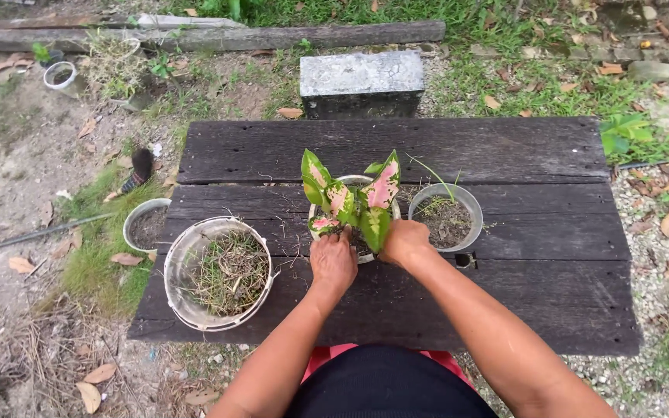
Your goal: The recorder uses scissors to prune dead leaves and remove weeds from several potted plants on a wooden table.
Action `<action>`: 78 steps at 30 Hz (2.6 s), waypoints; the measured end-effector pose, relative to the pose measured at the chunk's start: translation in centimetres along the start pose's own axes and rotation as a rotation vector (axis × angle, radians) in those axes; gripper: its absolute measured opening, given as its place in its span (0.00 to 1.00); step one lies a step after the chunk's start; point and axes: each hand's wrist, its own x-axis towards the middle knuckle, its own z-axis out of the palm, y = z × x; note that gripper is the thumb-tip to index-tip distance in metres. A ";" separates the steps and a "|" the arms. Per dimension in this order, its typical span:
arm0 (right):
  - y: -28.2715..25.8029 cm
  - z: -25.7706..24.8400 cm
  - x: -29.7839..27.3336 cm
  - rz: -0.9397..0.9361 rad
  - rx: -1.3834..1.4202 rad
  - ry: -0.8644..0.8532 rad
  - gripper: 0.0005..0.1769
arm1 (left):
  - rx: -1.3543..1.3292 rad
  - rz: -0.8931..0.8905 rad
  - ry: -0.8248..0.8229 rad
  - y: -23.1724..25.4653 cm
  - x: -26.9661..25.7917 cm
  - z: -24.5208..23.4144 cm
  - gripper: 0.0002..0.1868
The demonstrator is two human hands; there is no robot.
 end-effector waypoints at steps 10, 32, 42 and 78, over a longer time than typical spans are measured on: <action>1.6 -1.5 -1.8 -0.165 0.008 0.062 0.22 | 0.056 -0.099 -0.049 0.9 0.5 1.0 0.14; 2.7 -4.4 -0.8 -0.245 -0.203 -0.014 0.17 | -0.046 -0.300 0.016 1.7 1.7 2.8 0.08; 3.3 -3.4 0.0 -0.224 -0.218 -0.004 0.17 | 0.009 -0.370 -0.021 2.6 3.1 4.9 0.08; 3.1 -1.2 -3.5 -0.214 -0.033 0.042 0.25 | -0.283 -0.177 0.137 2.5 0.0 1.1 0.05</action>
